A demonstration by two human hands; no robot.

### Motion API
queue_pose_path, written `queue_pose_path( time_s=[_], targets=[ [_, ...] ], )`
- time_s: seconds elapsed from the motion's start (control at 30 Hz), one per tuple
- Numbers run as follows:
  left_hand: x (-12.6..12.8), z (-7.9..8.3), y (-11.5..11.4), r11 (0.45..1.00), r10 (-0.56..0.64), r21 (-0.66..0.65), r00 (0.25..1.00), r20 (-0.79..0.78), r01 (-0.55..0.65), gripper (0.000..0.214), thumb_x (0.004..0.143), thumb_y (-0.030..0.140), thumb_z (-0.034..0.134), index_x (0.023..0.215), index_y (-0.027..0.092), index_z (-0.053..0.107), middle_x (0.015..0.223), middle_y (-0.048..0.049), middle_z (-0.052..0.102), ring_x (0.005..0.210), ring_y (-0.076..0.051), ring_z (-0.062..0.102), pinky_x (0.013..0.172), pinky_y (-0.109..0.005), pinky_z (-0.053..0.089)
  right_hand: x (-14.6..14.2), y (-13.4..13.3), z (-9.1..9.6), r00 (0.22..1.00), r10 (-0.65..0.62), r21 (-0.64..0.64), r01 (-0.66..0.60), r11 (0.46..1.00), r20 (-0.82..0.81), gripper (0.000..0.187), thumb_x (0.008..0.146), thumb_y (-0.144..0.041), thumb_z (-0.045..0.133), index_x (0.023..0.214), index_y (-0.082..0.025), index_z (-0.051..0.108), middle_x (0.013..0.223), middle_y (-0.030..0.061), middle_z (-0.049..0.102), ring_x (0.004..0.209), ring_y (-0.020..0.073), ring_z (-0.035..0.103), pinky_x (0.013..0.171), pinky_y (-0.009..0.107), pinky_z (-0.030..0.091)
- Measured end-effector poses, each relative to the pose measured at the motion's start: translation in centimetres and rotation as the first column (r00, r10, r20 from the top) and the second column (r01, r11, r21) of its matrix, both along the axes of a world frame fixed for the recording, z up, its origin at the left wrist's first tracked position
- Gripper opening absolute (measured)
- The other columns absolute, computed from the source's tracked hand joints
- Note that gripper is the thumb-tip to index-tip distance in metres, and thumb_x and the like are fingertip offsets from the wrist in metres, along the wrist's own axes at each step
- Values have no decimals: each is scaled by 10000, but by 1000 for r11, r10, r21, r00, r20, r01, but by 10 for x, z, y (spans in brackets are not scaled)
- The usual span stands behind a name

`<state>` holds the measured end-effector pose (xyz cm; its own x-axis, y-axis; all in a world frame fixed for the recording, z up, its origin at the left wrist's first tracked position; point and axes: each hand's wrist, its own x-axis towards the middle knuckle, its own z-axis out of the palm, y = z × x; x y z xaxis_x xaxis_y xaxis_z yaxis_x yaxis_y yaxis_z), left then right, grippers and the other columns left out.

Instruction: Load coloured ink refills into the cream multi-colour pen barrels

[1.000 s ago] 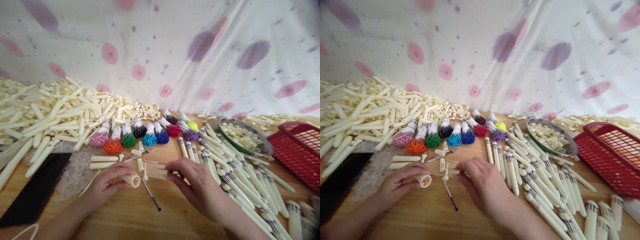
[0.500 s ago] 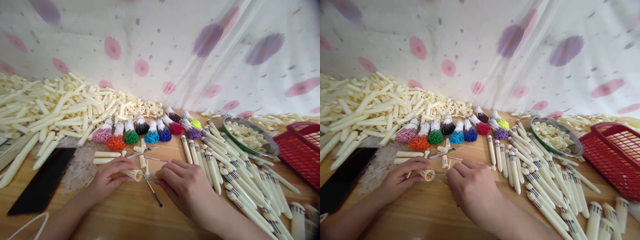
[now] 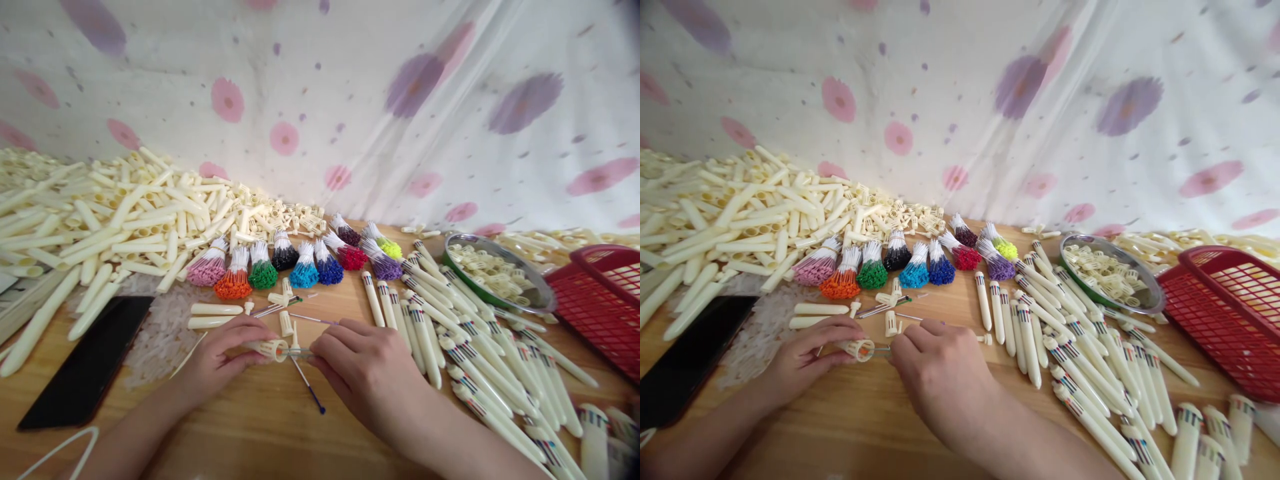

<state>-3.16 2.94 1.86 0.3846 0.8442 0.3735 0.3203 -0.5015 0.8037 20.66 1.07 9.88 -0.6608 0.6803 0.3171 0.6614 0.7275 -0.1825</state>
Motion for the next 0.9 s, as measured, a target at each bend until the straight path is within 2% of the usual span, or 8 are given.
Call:
queue_pose_path(
  time_s=[0.13,0.3,0.37,0.43,0.53,0.63,0.8,0.9],
  targets=[
    [-2,2,0,996,-28,-88,999,-36,24,242,765,232,628,989,280,705,916,-40,728,836,-198,659,772,-299,525,3,1,7,998,65,-8,-65,998,11,260,885,-115,403,651,-159,510,611,-3,534,540,110,414,482,252,281],
    [-2,3,-2,976,-112,-196,992,-63,98,273,824,231,529,1044,277,685,870,-26,740,762,-182,668,698,-257,518,7,12,13,975,219,-15,-219,976,42,261,896,-99,383,688,-155,529,630,2,534,553,112,401,487,249,284],
    [0,5,-4,950,-150,-278,989,-5,142,273,841,246,507,1051,263,681,814,-27,747,684,-169,671,636,-244,522,8,16,11,965,259,-5,-259,966,38,245,894,-101,392,707,-149,544,637,8,537,571,115,417,499,244,291],
    [3,6,-5,901,-176,-387,981,85,195,270,851,272,498,1048,238,680,780,-35,754,614,-159,668,576,-237,527,8,20,8,963,268,8,-268,963,24,231,890,-100,404,725,-143,560,644,13,544,588,118,436,513,240,299],
    [5,9,-6,848,-163,-482,973,160,222,259,843,296,518,1014,204,689,788,-55,756,607,-161,669,569,-247,536,8,22,4,965,260,7,-260,966,-17,213,900,-117,412,780,-133,587,678,27,571,617,123,472,547,235,337],
    [4,9,-6,871,-119,-461,984,134,168,241,823,291,543,978,201,703,797,-53,750,633,-168,674,587,-252,541,9,21,4,968,247,-3,-247,969,-42,238,925,-162,392,817,-131,602,708,42,596,640,126,504,575,235,372],
    [3,9,-5,943,-55,-324,997,51,68,208,765,230,599,937,237,718,877,-31,746,783,-196,681,711,-275,541,14,18,11,973,222,-18,-224,974,-60,214,925,-192,409,853,-138,603,728,46,615,656,131,534,579,241,386],
    [3,6,-4,947,2,-320,996,88,27,191,739,231,628,907,237,717,885,-30,745,809,-203,684,721,-275,547,21,21,7,987,121,-68,-129,989,-108,172,912,-228,449,861,-145,591,737,39,618,685,131,559,606,236,398]
  ],
)
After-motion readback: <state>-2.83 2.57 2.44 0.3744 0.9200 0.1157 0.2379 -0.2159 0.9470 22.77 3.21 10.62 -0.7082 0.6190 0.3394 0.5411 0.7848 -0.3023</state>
